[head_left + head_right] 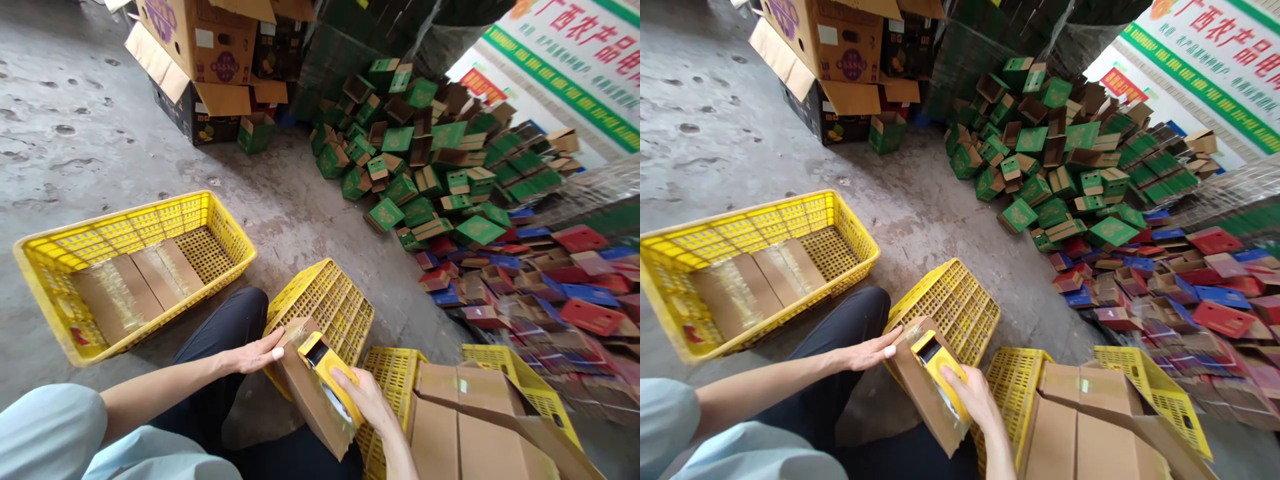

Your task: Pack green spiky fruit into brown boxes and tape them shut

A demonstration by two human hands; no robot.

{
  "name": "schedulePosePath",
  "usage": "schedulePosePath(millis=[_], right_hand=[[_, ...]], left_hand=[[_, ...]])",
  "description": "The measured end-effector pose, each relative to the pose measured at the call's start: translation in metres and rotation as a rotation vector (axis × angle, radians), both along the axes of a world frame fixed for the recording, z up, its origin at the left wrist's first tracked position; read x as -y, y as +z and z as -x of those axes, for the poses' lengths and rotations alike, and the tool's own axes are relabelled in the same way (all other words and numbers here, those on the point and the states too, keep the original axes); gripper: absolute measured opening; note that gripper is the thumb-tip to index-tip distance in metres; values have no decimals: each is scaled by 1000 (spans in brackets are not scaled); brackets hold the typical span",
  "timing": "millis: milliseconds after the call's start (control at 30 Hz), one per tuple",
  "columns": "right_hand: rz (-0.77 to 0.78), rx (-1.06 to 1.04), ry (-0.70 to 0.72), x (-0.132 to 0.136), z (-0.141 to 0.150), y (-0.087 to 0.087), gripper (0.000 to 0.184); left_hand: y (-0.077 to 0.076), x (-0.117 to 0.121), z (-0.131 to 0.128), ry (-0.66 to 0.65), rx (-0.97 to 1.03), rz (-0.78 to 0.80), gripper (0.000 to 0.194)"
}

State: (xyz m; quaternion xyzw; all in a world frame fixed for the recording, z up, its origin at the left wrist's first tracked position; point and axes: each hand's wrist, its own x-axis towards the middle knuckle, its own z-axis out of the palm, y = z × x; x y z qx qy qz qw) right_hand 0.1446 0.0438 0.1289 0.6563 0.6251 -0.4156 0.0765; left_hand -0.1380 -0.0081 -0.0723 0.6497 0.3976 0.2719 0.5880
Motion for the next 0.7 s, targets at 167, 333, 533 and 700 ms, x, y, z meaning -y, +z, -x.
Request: schedulePosePath(millis=[167,333,533,700], right_hand=[[4,-58,-16,2,5,5,61],[101,-145,-138,7,13,12,56],[160,-204,-118,5,16,17,55],[175,-199,-83,4,13,21,58]], left_hand=[[27,-17,-5,19,15,-347,98],[41,-32,-19,-63,-94,-657,96],[45,-28,-22,-12,-346,-706,105],[57,-27,-18,-1,-395,-769,109]])
